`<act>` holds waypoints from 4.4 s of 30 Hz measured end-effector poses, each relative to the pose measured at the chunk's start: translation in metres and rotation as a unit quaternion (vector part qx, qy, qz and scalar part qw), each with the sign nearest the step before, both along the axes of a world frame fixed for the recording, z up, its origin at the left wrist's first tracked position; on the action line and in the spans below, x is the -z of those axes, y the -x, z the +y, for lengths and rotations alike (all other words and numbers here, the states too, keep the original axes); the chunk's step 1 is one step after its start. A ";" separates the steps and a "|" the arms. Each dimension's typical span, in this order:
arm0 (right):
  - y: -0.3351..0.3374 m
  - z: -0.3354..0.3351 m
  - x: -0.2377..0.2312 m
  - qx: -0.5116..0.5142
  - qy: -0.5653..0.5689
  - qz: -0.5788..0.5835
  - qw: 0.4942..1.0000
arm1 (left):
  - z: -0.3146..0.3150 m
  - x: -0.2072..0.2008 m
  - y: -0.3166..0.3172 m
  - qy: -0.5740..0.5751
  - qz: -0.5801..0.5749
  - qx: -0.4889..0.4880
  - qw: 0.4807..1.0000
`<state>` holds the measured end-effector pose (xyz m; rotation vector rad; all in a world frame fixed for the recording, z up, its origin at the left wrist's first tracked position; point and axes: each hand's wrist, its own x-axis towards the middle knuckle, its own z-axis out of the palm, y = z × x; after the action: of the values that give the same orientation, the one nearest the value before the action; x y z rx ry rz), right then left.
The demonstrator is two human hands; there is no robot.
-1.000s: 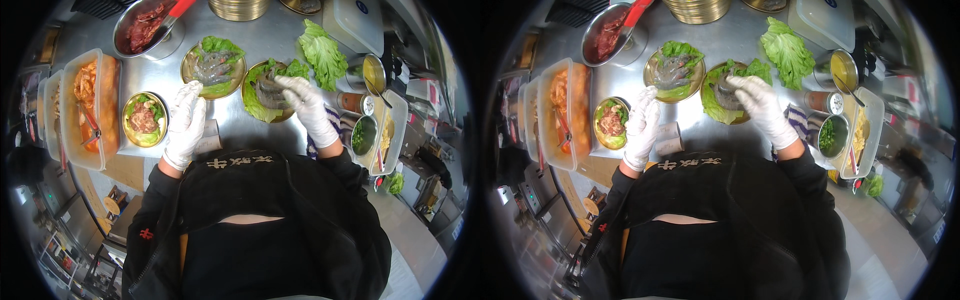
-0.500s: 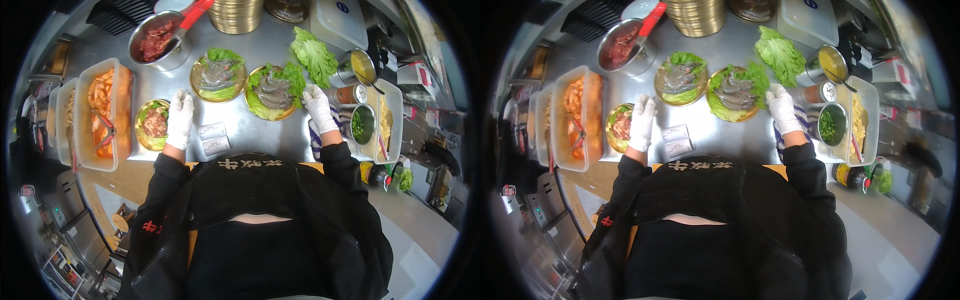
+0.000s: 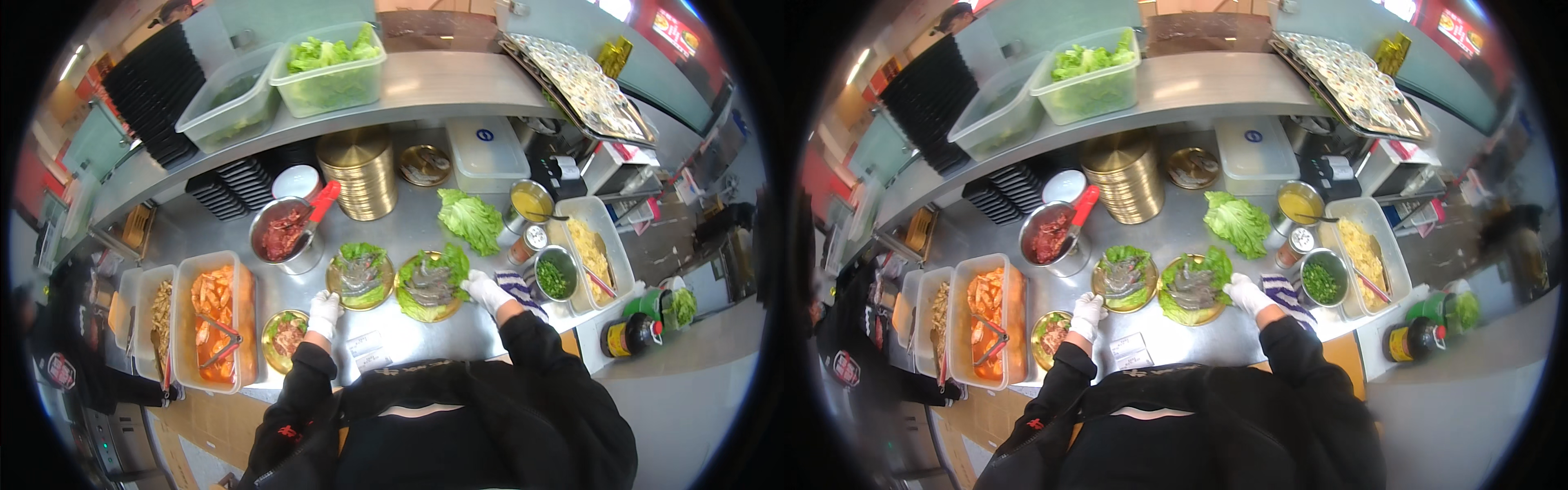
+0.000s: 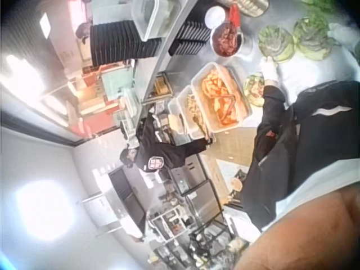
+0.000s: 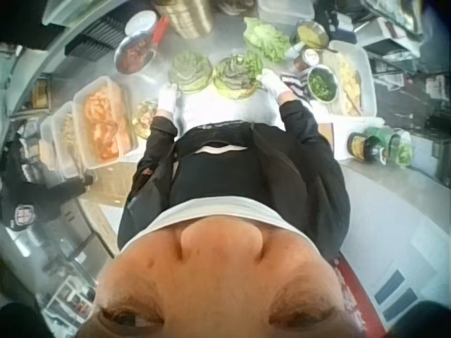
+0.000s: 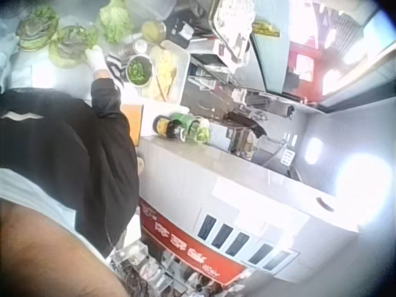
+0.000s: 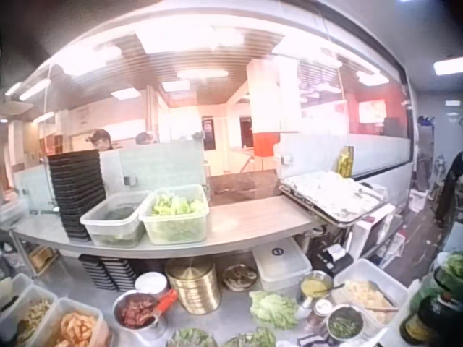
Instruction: The person assembles several small plates by placing lettuce, raw meat, and shrimp on them, then adds seasoning. The person retrieves items from a refrigerator and arranges them on the plates before moving the finished plates to a shelf.
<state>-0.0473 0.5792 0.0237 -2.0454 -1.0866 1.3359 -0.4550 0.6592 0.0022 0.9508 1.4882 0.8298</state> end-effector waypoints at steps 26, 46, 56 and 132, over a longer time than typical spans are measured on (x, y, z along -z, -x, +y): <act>-0.138 0.273 -0.299 0.225 -0.367 0.407 0.806 | -0.055 -0.027 0.003 -0.010 -0.073 -0.058 0.996; 0.016 0.043 -0.186 -0.157 -0.114 0.339 0.920 | -0.052 -0.191 -0.104 -0.114 -0.214 0.093 0.966; -0.080 0.162 -0.305 0.022 -0.293 0.348 0.891 | -0.068 -0.190 -0.082 -0.084 -0.236 0.045 0.967; -0.131 0.332 -0.337 0.029 -0.332 0.249 0.909 | -0.108 -0.040 -0.078 -0.265 0.493 0.096 0.823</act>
<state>0.0833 0.9115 0.3606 -1.1498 -1.0359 1.1473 -0.3770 0.5510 0.0425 2.1417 1.9892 0.6140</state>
